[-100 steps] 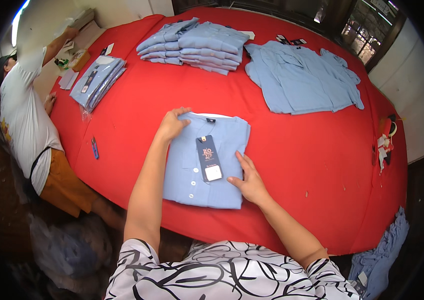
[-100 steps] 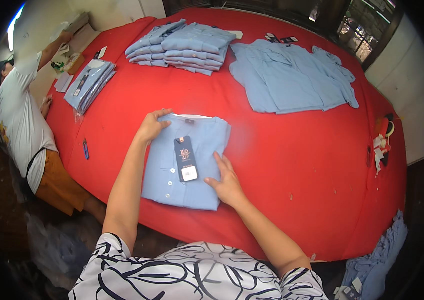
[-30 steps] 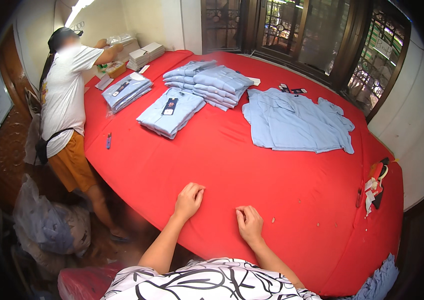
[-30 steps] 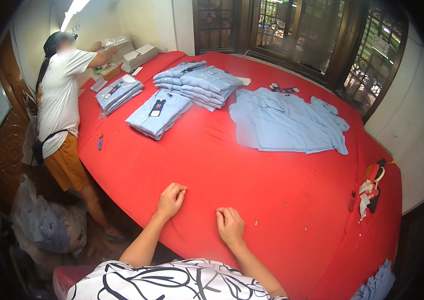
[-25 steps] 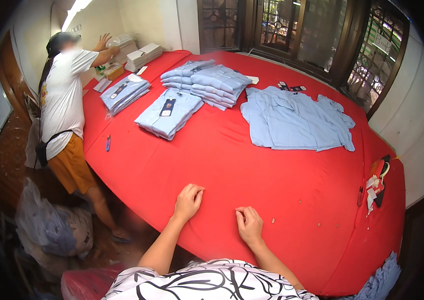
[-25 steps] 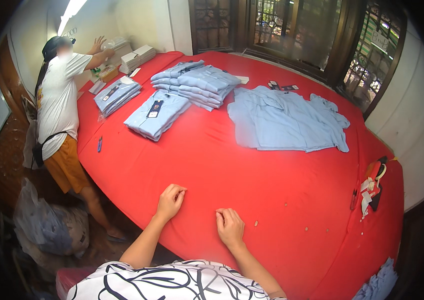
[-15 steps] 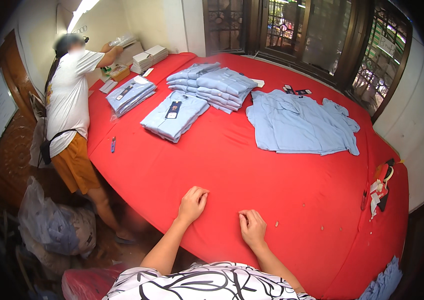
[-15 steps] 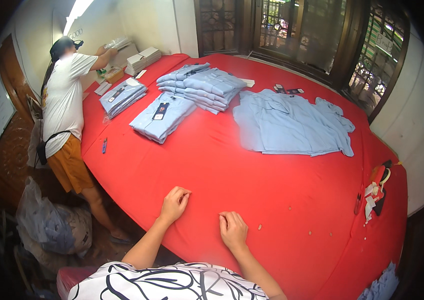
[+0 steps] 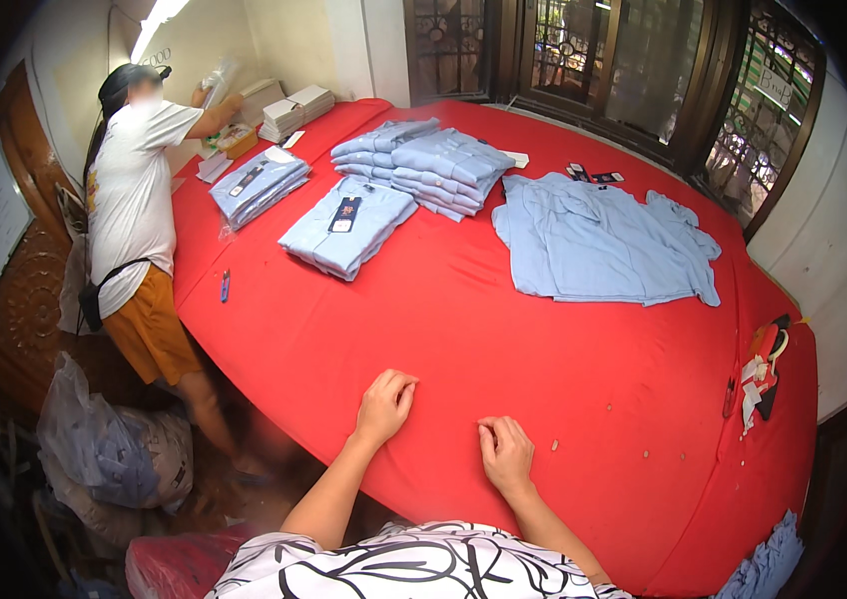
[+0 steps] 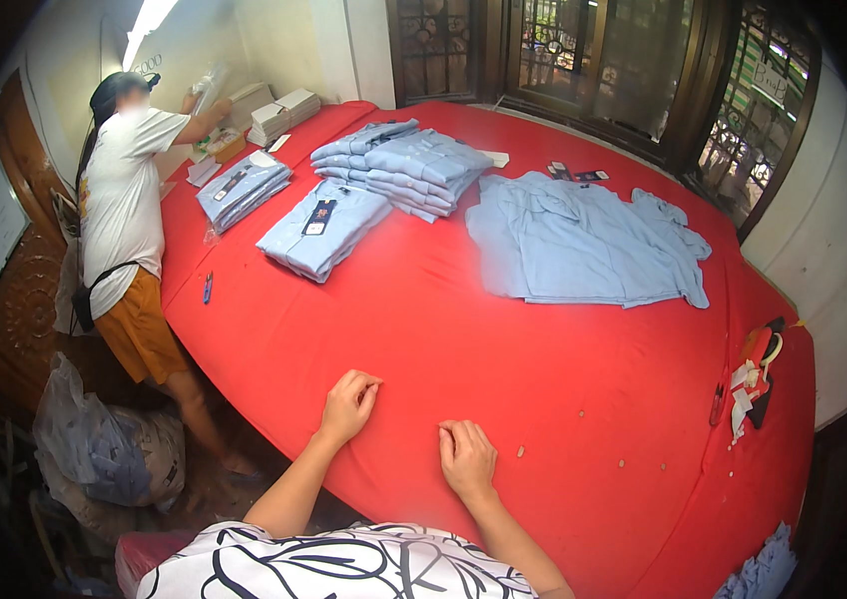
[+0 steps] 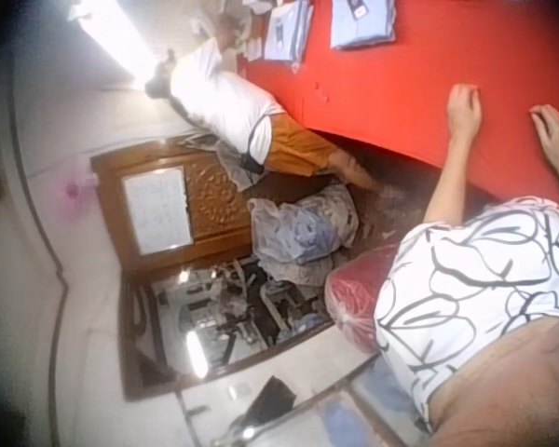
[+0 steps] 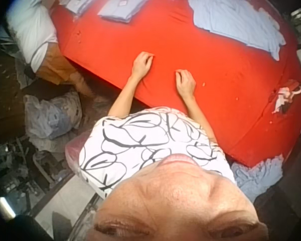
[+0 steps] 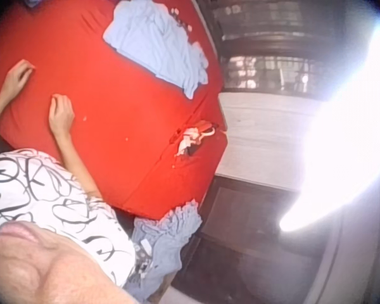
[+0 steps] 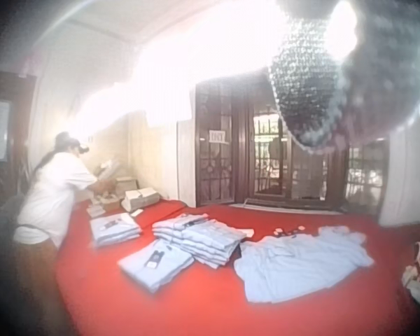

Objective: The person folds shirts by placing them on a cardboard template, folding the sleeves and bottom over the template, and then removing the cardboard before stacking the folded shirts on a table.

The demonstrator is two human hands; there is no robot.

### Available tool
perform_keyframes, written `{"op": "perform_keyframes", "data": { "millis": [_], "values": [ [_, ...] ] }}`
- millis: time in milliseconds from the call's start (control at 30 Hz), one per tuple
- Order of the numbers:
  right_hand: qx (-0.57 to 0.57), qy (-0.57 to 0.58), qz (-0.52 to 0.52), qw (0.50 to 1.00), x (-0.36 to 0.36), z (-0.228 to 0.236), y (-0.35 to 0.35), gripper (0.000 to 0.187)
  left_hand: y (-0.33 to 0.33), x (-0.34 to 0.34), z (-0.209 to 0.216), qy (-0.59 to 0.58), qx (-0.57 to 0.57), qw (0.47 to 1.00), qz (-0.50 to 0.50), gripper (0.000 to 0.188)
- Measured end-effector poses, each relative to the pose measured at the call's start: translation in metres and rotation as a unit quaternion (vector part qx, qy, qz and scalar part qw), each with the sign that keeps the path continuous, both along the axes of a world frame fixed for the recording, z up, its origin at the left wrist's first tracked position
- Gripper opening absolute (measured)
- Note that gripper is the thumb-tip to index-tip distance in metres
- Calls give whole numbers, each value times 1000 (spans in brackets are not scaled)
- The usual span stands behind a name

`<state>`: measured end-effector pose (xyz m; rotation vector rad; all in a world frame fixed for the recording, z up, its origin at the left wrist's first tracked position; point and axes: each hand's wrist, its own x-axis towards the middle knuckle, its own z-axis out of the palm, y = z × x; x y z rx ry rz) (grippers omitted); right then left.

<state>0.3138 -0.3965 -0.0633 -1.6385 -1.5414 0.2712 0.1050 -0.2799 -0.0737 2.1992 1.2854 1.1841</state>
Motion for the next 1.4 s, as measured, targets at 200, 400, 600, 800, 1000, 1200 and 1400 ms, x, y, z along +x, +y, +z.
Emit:
{"op": "perform_keyframes", "data": {
  "millis": [200, 400, 600, 800, 1000, 1200, 1400],
  "values": [
    [-2, 0, 1, 1000, -1, 0, 0, 5, 1, -1, -1, -2, -4, 1000, 0, 6],
    [1, -4, -5, 1000, -1, 1, 0, 5, 1, -2, 1, 2, -2, 1000, 0, 7],
    [6, -12, -8, 1000, -4, 5, -1, 5, -2, -1, 6, 7, -61, 998, 5, 6],
    [-7, -15, -19, 1000, -5, 3, 2, 6, 0, -3, 5, 1, -39, 999, -6, 6],
    [0, -16, -40, 999, -8, -2, 3, 5, 2, -5, 6, -2, -39, 999, -20, 6],
    [8, 2, -74, 997, -14, 1, 5, 5, 4, -16, 19, -94, -182, 978, -50, 13],
    [10, 17, -112, 994, -16, 0, 5, 8, 46, -60, 36, -379, -234, 895, -35, 19]
  ]
}}
